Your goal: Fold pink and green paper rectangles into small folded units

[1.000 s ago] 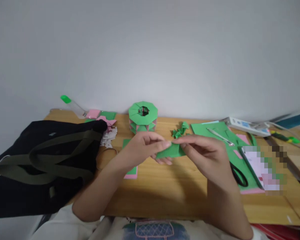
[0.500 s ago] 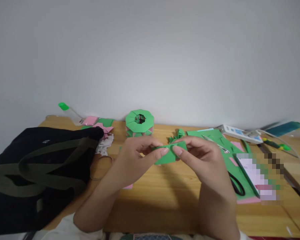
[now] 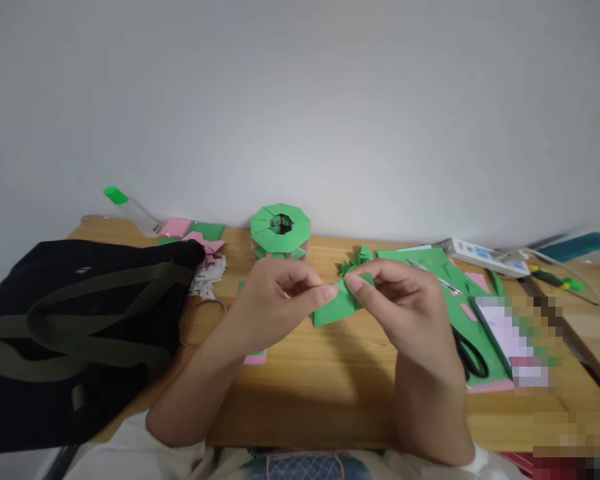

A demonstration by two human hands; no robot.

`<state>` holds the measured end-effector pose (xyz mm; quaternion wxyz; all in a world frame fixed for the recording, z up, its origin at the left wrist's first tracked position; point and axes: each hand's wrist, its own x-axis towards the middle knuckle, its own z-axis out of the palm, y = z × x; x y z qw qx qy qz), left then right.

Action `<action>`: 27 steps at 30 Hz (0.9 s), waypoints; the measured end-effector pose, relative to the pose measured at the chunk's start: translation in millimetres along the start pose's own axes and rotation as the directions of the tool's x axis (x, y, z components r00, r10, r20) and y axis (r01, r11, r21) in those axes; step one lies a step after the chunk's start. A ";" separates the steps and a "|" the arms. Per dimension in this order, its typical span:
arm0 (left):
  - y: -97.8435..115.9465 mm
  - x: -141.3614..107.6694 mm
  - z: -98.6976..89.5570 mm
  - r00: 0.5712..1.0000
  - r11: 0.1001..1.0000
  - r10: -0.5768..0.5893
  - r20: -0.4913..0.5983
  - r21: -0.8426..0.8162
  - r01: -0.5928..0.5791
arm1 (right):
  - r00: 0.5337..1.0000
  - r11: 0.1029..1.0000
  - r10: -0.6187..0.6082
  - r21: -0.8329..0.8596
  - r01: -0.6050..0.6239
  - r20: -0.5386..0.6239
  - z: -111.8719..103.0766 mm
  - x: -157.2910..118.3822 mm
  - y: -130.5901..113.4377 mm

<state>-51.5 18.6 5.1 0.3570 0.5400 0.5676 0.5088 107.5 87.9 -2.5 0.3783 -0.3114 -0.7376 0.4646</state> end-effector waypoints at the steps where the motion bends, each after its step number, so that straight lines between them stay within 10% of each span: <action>1: -0.5 0.6 -0.1 1.000 1.000 -0.002 -0.005 0.014 0.003 | 1.000 1.000 -0.003 0.004 0.003 0.011 0.1 0.8 1.1; 11: -7.7 0.4 3.4 0.995 0.974 0.102 -0.021 0.206 -0.095 | 0.999 1.000 -0.005 0.004 0.005 0.040 -3.3 3.5 2.7; 17: -13.1 3.0 5.3 0.983 0.998 0.047 -0.175 0.037 -0.041 | 0.991 0.985 0.090 0.134 -0.104 0.103 -8.7 7.8 -0.3; 27: -5.8 5.2 3.7 0.998 0.968 -0.027 0.062 -0.249 0.042 | 0.986 0.962 0.065 0.251 -0.102 0.153 -10.2 4.1 0.2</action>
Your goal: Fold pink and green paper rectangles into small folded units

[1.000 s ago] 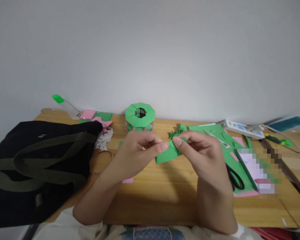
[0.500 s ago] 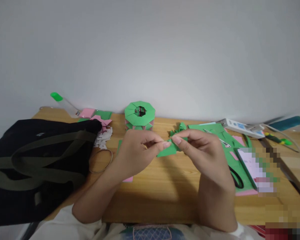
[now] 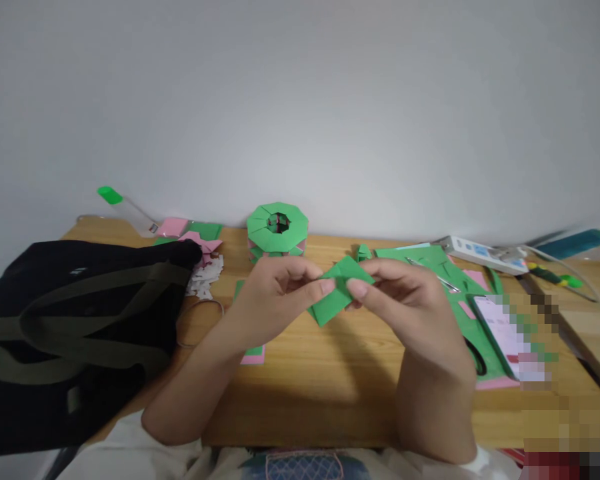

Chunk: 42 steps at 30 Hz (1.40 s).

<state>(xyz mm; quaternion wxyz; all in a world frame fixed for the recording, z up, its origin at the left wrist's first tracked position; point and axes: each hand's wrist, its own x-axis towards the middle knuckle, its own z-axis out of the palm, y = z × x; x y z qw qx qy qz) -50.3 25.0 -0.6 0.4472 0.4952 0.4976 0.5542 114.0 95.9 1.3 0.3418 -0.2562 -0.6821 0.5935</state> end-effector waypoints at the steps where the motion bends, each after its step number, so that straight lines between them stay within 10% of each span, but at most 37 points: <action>1: 0.5 -0.1 -0.4 1.000 0.998 -0.010 0.014 -0.064 0.010 | 1.000 0.996 -0.009 0.085 0.007 0.023 -0.1 1.1 -0.4; 9: -2.0 -3.3 -2.0 0.963 0.892 -0.069 0.261 -0.417 0.177 | 0.976 0.908 0.004 0.407 -0.094 0.218 7.3 0.1 9.2; 24: 6.3 -4.2 -4.2 0.942 0.984 -0.179 0.283 0.064 0.168 | 0.823 0.989 0.000 0.122 -0.084 0.568 -4.4 9.7 5.8; 35: -0.7 -1.0 0.6 0.997 0.995 -0.058 0.051 -0.079 0.062 | 0.973 0.980 -0.090 -0.155 0.124 0.212 -3.7 4.3 6.3; 42: 0.0 -5.0 2.4 1.000 0.975 -0.006 -0.002 -0.223 0.005 | 0.930 0.891 -0.314 -0.280 0.358 0.192 1.0 4.7 6.7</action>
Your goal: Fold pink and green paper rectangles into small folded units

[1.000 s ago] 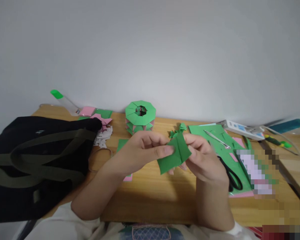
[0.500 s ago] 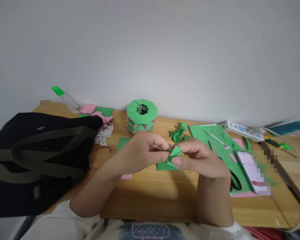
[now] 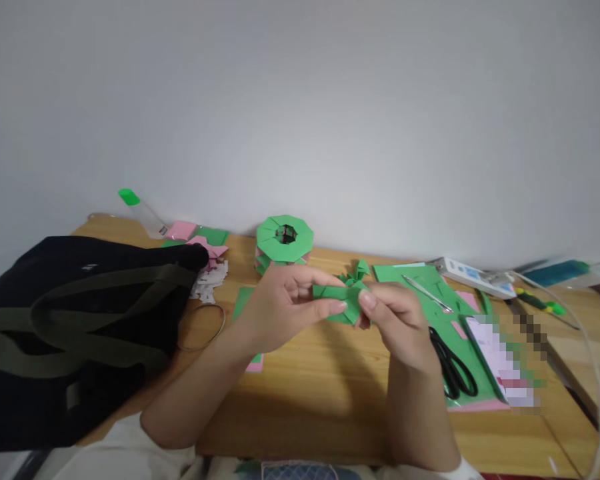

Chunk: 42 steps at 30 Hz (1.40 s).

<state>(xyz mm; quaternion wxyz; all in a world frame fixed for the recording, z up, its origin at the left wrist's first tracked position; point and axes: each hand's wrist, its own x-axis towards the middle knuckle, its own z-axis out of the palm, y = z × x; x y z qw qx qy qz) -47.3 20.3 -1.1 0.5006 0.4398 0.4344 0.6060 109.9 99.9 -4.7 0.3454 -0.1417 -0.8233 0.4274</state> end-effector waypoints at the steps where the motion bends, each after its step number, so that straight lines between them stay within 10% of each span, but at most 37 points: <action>1: -0.2 -0.2 0.0 1.000 1.000 0.017 -0.011 0.004 -0.017 | 0.999 0.999 -0.027 -0.040 0.026 -0.018 1.0 0.8 -0.6; 5: -4.9 2.1 0.7 0.997 0.999 0.015 -0.071 0.051 -0.011 | 0.994 0.985 -0.056 -0.165 0.039 -0.096 6.8 -0.5 1.6; 12: -36.6 8.4 -3.2 0.969 0.976 -0.216 -0.123 -0.032 0.213 | 0.961 0.978 0.204 0.092 -0.190 -0.188 28.3 -28.7 41.6; 23: -60.4 -5.1 -2.0 0.932 0.959 -0.139 -0.334 0.191 0.211 | 0.935 0.865 0.354 0.365 -0.343 0.039 36.7 -47.1 67.7; 42: -51.8 -7.9 8.8 0.942 0.963 -0.246 -0.229 0.049 0.264 | 0.940 0.879 0.337 0.336 -0.337 0.060 24.6 -58.5 65.2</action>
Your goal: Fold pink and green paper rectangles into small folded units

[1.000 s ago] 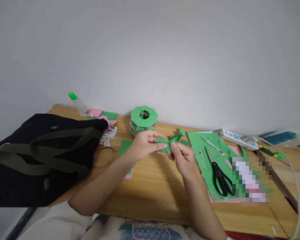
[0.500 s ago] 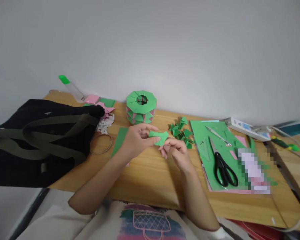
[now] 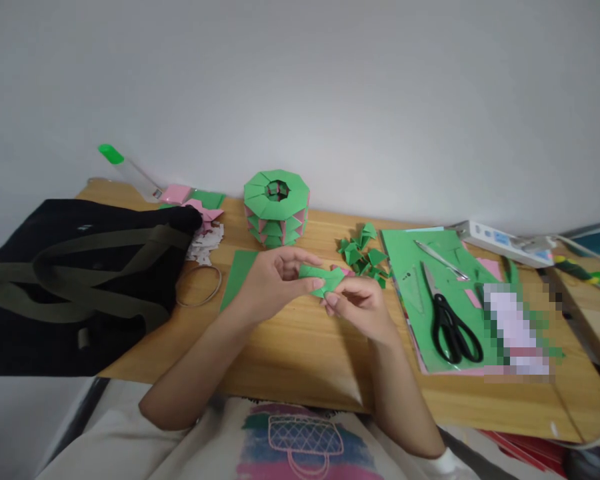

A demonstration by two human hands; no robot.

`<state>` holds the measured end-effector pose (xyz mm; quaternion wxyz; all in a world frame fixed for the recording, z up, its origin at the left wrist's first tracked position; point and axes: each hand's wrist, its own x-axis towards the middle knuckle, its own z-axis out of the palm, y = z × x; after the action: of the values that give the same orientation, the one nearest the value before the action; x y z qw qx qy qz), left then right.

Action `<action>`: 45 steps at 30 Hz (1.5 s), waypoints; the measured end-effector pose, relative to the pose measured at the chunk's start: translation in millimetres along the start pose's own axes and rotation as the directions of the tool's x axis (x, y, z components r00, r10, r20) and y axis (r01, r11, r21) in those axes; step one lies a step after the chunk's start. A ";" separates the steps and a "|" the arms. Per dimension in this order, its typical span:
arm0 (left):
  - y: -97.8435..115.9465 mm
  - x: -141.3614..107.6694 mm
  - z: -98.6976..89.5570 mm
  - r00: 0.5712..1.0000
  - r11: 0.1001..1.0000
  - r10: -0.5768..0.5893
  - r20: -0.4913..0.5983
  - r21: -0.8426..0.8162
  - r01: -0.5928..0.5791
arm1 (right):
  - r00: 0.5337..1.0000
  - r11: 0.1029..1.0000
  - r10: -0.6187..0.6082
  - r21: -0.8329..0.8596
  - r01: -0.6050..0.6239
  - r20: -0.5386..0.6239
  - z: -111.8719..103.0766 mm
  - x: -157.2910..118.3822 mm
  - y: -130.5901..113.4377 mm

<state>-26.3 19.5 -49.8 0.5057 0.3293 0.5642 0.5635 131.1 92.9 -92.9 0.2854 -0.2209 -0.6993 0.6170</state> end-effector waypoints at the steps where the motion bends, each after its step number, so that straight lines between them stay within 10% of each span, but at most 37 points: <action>1: 0.6 -0.5 0.5 1.000 1.000 0.007 0.006 -0.007 -0.007 | 1.000 1.000 -0.006 -0.006 0.006 -0.010 -0.3 0.4 0.5; 19: -25.2 9.4 -1.1 0.995 0.997 0.023 -0.094 -0.071 -0.030 | 0.969 0.990 0.063 0.135 -0.030 -0.240 0.4 7.1 7.2; 25: -27.1 7.0 3.7 0.910 0.945 0.294 -0.292 0.232 -0.231 | 0.949 0.999 -0.035 0.007 0.039 -0.312 3.9 5.8 6.6; 29: -27.8 4.2 5.9 0.831 0.788 0.501 -0.241 0.525 -0.323 | 0.916 0.980 -0.170 -0.164 0.117 -0.364 9.6 4.4 7.9; 38: -30.0 1.1 11.1 0.975 0.984 0.179 -0.133 0.004 -0.180 | 0.844 0.853 -0.443 -0.433 0.292 -0.303 17.5 4.2 2.5; 45: -29.9 2.4 9.4 0.983 0.985 0.152 -0.100 -0.069 -0.159 | 0.855 0.858 -0.431 -0.423 0.290 -0.288 15.4 4.8 1.1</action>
<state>-12.2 20.2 -77.9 0.4452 0.3255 0.5380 0.6375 117.2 84.8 -94.5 0.4792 -0.2455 -0.7633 0.3568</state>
